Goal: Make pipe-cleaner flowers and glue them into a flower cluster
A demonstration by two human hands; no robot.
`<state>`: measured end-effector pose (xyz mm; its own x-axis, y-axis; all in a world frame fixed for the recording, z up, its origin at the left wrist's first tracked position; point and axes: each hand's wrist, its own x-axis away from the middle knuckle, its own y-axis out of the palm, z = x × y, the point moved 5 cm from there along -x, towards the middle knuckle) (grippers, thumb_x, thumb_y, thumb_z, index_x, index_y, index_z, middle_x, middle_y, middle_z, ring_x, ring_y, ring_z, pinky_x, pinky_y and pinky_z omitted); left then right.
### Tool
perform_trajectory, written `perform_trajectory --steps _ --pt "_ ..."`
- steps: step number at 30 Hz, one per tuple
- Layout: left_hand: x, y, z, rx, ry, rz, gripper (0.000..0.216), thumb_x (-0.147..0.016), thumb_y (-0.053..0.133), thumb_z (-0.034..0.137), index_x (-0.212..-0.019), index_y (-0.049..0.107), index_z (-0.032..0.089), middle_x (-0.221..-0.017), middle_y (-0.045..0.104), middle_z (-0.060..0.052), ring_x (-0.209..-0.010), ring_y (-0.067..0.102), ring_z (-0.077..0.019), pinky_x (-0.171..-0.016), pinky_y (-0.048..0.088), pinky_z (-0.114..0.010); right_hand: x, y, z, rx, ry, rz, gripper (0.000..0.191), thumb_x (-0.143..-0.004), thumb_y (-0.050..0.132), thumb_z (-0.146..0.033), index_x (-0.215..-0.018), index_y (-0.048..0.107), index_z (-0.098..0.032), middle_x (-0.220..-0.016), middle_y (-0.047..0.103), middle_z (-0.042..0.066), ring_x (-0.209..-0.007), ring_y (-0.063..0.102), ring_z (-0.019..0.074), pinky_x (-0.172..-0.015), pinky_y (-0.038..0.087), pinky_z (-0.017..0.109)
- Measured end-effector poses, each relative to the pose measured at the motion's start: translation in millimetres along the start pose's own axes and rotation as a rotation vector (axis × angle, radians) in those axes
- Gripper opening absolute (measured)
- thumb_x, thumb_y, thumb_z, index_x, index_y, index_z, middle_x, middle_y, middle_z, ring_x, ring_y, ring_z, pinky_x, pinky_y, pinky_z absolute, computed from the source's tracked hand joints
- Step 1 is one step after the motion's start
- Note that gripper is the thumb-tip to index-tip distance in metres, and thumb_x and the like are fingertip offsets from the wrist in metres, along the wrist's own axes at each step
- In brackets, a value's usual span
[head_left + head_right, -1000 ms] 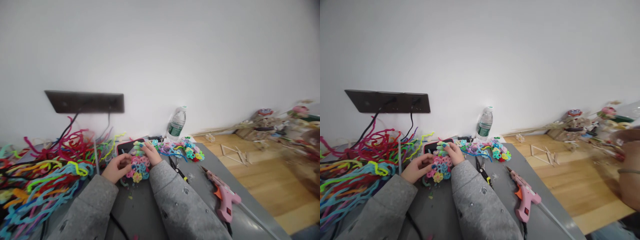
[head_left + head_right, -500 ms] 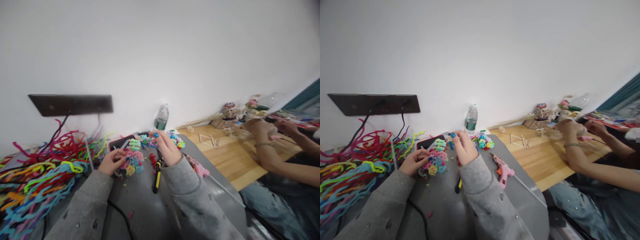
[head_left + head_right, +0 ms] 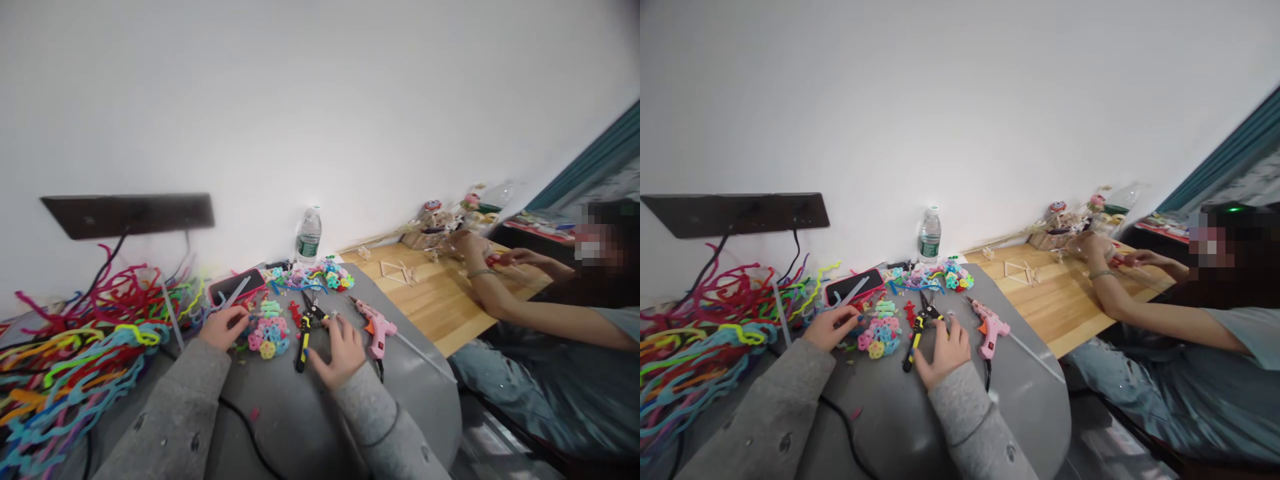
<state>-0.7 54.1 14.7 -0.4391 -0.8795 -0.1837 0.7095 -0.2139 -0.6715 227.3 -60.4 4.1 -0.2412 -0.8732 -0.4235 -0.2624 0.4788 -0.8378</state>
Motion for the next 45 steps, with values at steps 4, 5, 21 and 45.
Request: perform_trajectory --steps 4,5,21,45 --pt "6 -30 -15 -0.178 -0.064 0.051 0.027 -0.074 0.048 0.042 -0.076 0.063 0.019 -0.059 0.063 0.002 -0.054 0.055 -0.0135 -0.054 0.041 -0.022 19 15 -17 0.104 0.075 -0.062 0.080 -0.055 0.068 -0.047 -0.125 0.047 -0.016 -0.132 0.040 0.019 -0.115 0.039 0.0400 -0.091 0.032 0.051" --pt "8 -34 -19 -0.202 -0.069 0.039 0.027 -0.073 0.049 0.042 -0.075 0.063 0.019 -0.059 0.063 0.002 -0.051 0.053 -0.0126 -0.052 0.041 -0.021 20 17 -19 0.122 0.097 -0.073 0.081 -0.054 0.069 -0.048 -0.126 0.046 -0.016 -0.133 0.038 0.020 -0.115 0.038 0.0404 -0.092 0.031 0.052" --pt "17 -17 -41 -0.092 -0.121 -0.267 0.018 -0.058 0.056 0.026 -0.073 0.061 0.019 -0.064 0.059 0.004 -0.043 0.044 -0.0063 -0.044 0.036 -0.017 4 12 -3 0.111 0.132 -0.232 0.105 -0.040 0.076 -0.031 -0.136 0.034 -0.023 -0.134 0.034 0.017 -0.103 0.047 0.0363 -0.083 0.038 0.045" --pt "16 -37 -34 0.091 0.025 -0.158 0.016 -0.073 0.052 0.032 -0.074 0.053 0.016 -0.071 0.058 -0.001 -0.056 0.049 -0.0102 -0.052 0.039 -0.021 -12 -22 23 -0.597 0.296 -0.159 0.059 -0.059 0.058 -0.027 -0.116 0.044 -0.019 -0.088 0.054 0.004 -0.071 0.056 0.0189 -0.066 0.046 0.035"
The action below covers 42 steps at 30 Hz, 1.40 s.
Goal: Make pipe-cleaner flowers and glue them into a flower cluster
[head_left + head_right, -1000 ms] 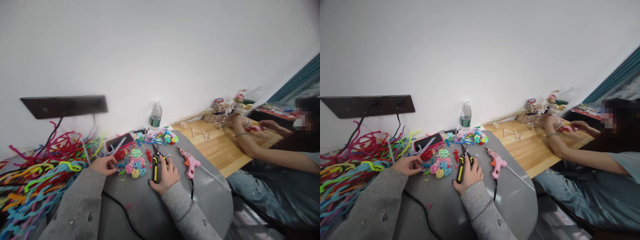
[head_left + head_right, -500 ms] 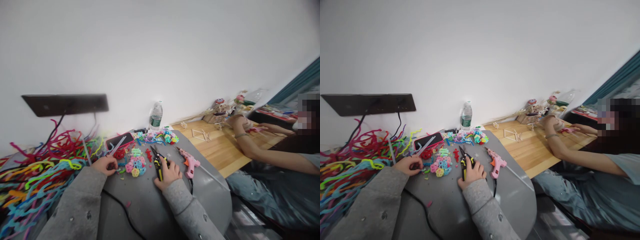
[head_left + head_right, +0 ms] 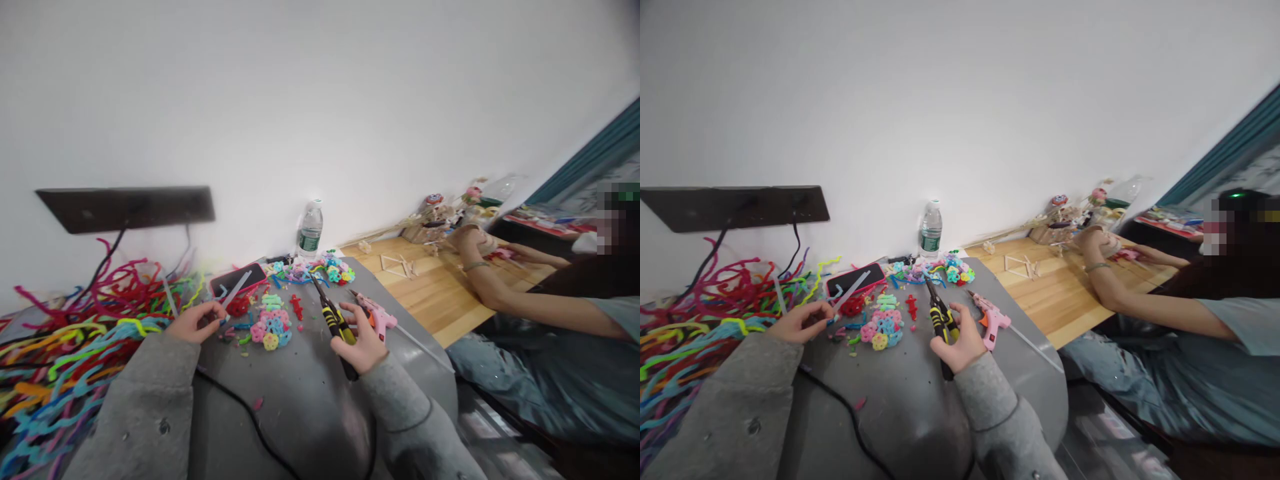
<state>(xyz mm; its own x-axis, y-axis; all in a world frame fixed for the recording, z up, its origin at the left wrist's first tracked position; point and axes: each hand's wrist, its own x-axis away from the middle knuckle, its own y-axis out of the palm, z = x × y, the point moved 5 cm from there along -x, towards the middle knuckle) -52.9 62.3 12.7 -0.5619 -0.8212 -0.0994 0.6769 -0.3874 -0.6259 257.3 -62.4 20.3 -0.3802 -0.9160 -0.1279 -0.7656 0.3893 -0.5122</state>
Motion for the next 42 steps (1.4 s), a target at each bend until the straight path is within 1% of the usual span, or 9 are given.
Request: perform_trajectory --steps 3,7,12,15,21,26,29,35,42 --pt "1 -2 4 0.064 -0.030 0.087 0.022 -0.072 0.054 0.037 -0.078 0.055 0.016 -0.065 0.057 0.000 -0.055 0.050 -0.0108 -0.049 0.039 -0.020 1 -2 2 -0.333 0.060 -0.135 0.058 -0.062 0.053 -0.028 -0.118 0.041 -0.019 -0.096 0.054 0.006 -0.066 0.059 0.0154 -0.060 0.048 0.032" --pt "1 4 7 0.247 -0.092 0.115 0.034 -0.069 0.059 0.047 -0.083 0.056 0.017 -0.073 0.061 -0.003 -0.054 0.056 -0.0121 -0.046 0.044 -0.021 7 17 2 -0.534 0.070 -0.344 0.061 -0.057 0.056 -0.026 -0.116 0.042 -0.021 -0.106 0.055 0.010 -0.076 0.062 0.0190 -0.060 0.050 0.032" --pt "0 11 5 0.383 -0.151 0.088 0.040 -0.066 0.063 0.053 -0.081 0.056 0.016 -0.069 0.061 -0.002 -0.059 0.062 -0.0159 -0.048 0.050 -0.023 25 42 9 -0.666 0.097 -0.382 0.040 -0.053 0.055 -0.023 -0.094 0.051 -0.021 -0.088 0.059 0.005 -0.069 0.059 0.0169 -0.057 0.050 0.029" --pt "-2 16 3 0.423 -0.166 0.066 0.039 -0.064 0.066 0.050 -0.079 0.056 0.016 -0.070 0.063 -0.003 -0.065 0.065 -0.0173 -0.055 0.053 -0.026 35 48 10 -0.703 0.067 -0.447 0.039 -0.055 0.054 -0.022 -0.094 0.053 -0.020 -0.086 0.059 0.004 -0.068 0.058 0.0154 -0.059 0.050 0.029" --pt "-10 24 3 0.321 -0.171 -0.089 0.029 -0.061 0.068 0.037 -0.078 0.058 0.016 -0.075 0.066 -0.005 -0.070 0.064 -0.0180 -0.059 0.053 -0.027 33 31 16 -0.474 -0.091 -0.257 0.064 -0.057 0.053 -0.015 -0.120 0.044 -0.019 -0.091 0.060 0.007 -0.072 0.058 0.0172 -0.068 0.050 0.032" --pt "-11 23 5 0.054 -0.005 -0.117 0.021 -0.066 0.057 0.027 -0.082 0.064 0.016 -0.078 0.064 -0.004 -0.058 0.053 -0.0100 -0.048 0.041 -0.018 33 24 19 -0.342 -0.133 -0.194 0.066 -0.059 0.050 -0.013 -0.124 0.041 -0.019 -0.100 0.060 0.009 -0.081 0.059 0.0185 -0.076 0.050 0.034" --pt "-11 27 2 -0.046 0.096 -0.110 0.021 -0.067 0.055 0.025 -0.081 0.067 0.017 -0.081 0.062 -0.004 -0.053 0.047 -0.0080 -0.050 0.039 -0.019 36 17 17 -0.359 -0.146 -0.124 0.065 -0.062 0.048 -0.014 -0.126 0.039 -0.019 -0.102 0.059 0.009 -0.084 0.059 0.0183 -0.078 0.049 0.034" --pt "-18 40 -5 -0.201 0.144 -0.170 0.021 -0.063 0.057 0.017 -0.080 0.070 0.019 -0.074 0.052 -0.001 -0.057 0.048 -0.0100 -0.055 0.040 -0.021 39 7 2 -0.323 -0.289 -0.136 0.071 -0.063 0.046 -0.008 -0.131 0.033 -0.023 -0.111 0.056 0.009 -0.094 0.059 0.0191 -0.085 0.048 0.035" --pt "-16 42 5 -0.228 0.159 -0.163 0.015 -0.065 0.052 0.015 -0.073 0.065 0.017 -0.072 0.047 0.000 -0.058 0.047 -0.0098 -0.056 0.041 -0.021 35 18 -5 -0.210 -0.282 -0.145 0.071 -0.058 0.045 -0.010 -0.128 0.036 -0.018 -0.108 0.057 0.010 -0.097 0.057 0.0211 -0.089 0.045 0.035"
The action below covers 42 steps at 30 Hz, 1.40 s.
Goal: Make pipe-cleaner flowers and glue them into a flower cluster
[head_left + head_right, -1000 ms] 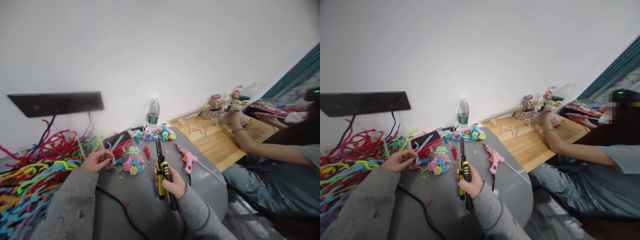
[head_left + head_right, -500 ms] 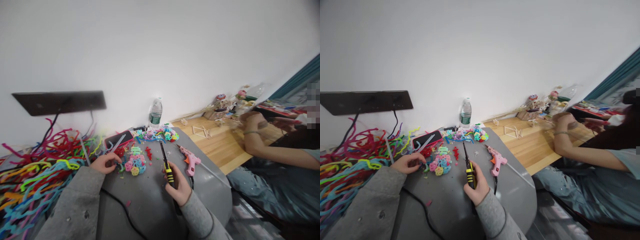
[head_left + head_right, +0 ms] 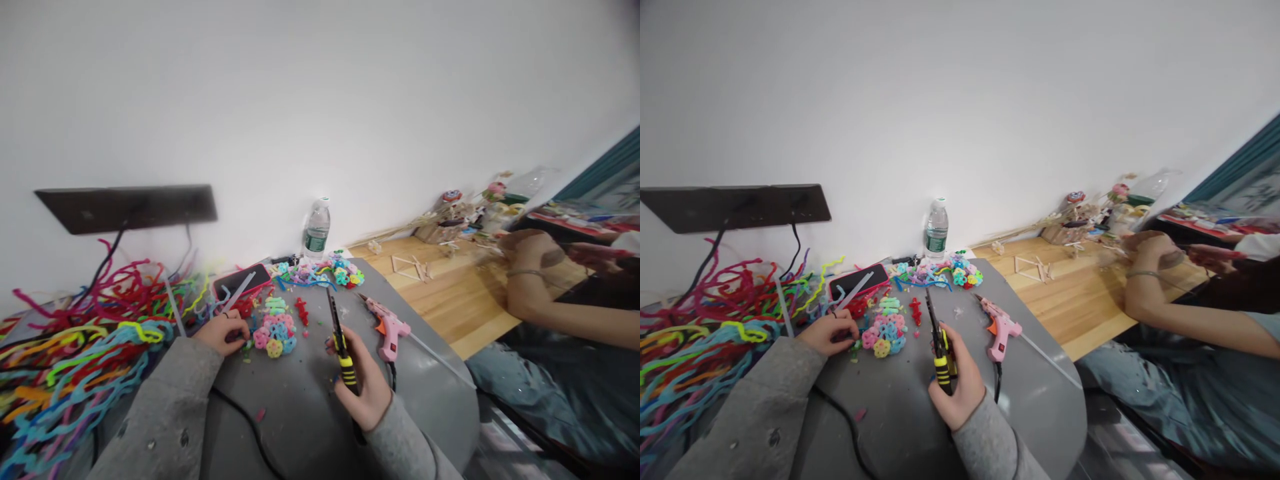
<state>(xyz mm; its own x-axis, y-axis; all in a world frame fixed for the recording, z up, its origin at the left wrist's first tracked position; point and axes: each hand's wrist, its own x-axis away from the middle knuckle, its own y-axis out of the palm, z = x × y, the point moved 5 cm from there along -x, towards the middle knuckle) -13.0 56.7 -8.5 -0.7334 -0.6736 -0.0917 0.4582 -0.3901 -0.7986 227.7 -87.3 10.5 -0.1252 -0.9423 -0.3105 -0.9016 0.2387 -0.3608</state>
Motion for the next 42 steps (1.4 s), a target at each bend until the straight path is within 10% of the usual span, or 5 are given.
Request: perform_trajectory --steps 9,17,42 --pt "11 -19 7 0.423 -0.192 0.237 0.012 -0.075 0.052 0.029 -0.078 0.049 0.018 -0.063 0.052 0.003 -0.052 0.050 -0.0094 -0.047 0.040 -0.019 -14 24 -9 0.233 0.011 -0.083 0.053 -0.051 0.047 -0.014 -0.104 0.047 -0.019 -0.082 0.060 0.002 -0.070 0.058 0.0161 -0.066 0.046 0.025" --pt "-4 3 34 0.773 -0.191 -0.007 0.031 -0.077 0.057 0.045 -0.080 0.046 0.016 -0.055 0.066 -0.002 -0.035 0.048 -0.0074 -0.038 0.039 -0.018 -10 41 -8 0.438 0.026 -0.149 0.057 -0.051 0.048 -0.018 -0.107 0.046 -0.021 -0.086 0.062 0.004 -0.074 0.061 0.0206 -0.067 0.046 0.028" --pt "-5 7 34 0.465 -0.147 0.052 0.019 -0.072 0.050 0.026 -0.073 0.060 0.011 -0.049 0.037 0.006 -0.045 0.035 -0.0069 -0.044 0.028 -0.019 -9 49 -1 0.535 0.071 -0.314 0.057 -0.054 0.051 -0.020 -0.111 0.044 -0.021 -0.095 0.064 0.004 -0.077 0.062 0.0207 -0.066 0.046 0.027"
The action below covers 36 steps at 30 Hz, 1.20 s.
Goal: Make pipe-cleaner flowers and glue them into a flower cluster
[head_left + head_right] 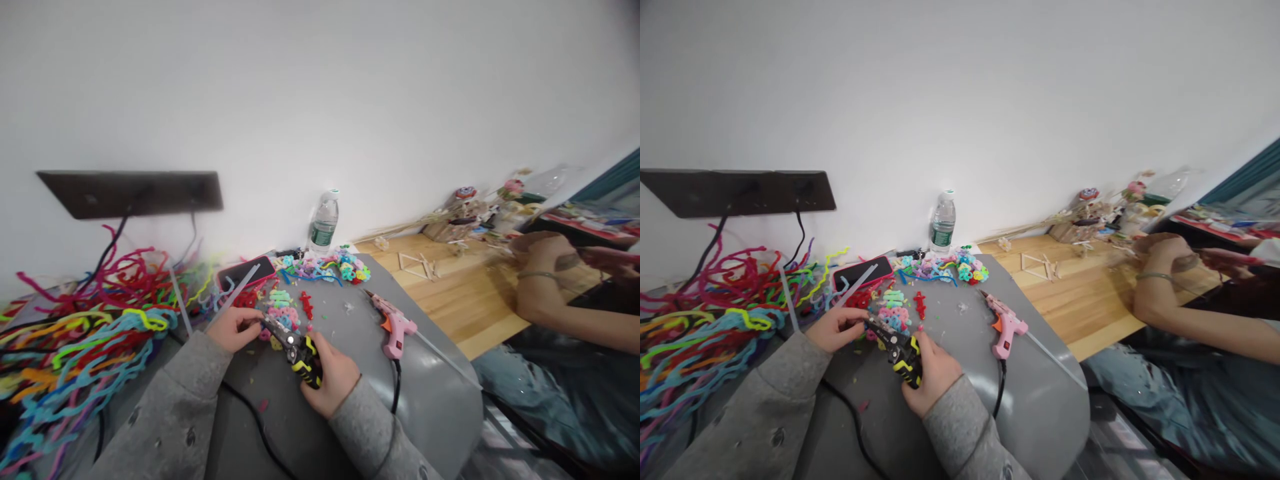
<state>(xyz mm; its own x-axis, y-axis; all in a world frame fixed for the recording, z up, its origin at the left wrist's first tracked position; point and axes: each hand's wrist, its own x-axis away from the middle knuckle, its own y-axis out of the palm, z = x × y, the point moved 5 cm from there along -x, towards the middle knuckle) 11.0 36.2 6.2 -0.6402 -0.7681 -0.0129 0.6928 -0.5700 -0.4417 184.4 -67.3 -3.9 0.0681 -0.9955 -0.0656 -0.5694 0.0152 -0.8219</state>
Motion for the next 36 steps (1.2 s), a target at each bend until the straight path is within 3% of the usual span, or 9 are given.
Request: perform_trajectory --steps 4,11,24,36 --pt "-0.1 0.6 2.4 0.007 -0.012 -0.004 0.020 -0.071 0.050 0.028 -0.074 0.060 0.011 -0.051 0.036 0.006 -0.046 0.035 -0.0072 -0.045 0.029 -0.019 0.8 1.1 0.9 -0.008 -0.001 0.014 0.060 -0.053 0.051 -0.020 -0.113 0.043 -0.021 -0.098 0.064 0.005 -0.078 0.062 0.0207 -0.069 0.047 0.028" --pt "1.7 3.2 1.7 0.012 -0.035 -0.040 0.018 -0.074 0.048 0.026 -0.070 0.058 0.012 -0.045 0.046 0.004 -0.040 0.041 -0.0075 -0.041 0.033 -0.018 0.2 2.3 2.5 -0.004 -0.002 0.033 0.058 -0.054 0.050 -0.019 -0.111 0.044 -0.022 -0.096 0.064 0.004 -0.077 0.063 0.0198 -0.067 0.047 0.026" --pt "1.8 -1.0 0.4 -0.099 0.008 0.004 0.019 -0.077 0.046 0.023 -0.062 0.054 0.014 -0.042 0.047 0.004 -0.037 0.042 -0.0072 -0.040 0.031 -0.017 -1.7 4.9 7.8 0.057 -0.020 0.032 0.055 -0.055 0.049 -0.020 -0.110 0.045 -0.021 -0.078 0.064 0.001 -0.066 0.063 0.0192 -0.056 0.040 0.024" --pt "1.9 3.2 -2.1 0.001 0.000 -0.007 0.024 -0.082 0.043 0.027 -0.065 0.054 0.014 -0.040 0.049 0.004 -0.035 0.042 -0.0070 -0.041 0.033 -0.017 -2.7 5.2 8.6 0.108 -0.018 0.075 0.056 -0.055 0.050 -0.020 -0.111 0.046 -0.021 -0.069 0.063 -0.001 -0.062 0.063 0.0193 -0.052 0.039 0.023"
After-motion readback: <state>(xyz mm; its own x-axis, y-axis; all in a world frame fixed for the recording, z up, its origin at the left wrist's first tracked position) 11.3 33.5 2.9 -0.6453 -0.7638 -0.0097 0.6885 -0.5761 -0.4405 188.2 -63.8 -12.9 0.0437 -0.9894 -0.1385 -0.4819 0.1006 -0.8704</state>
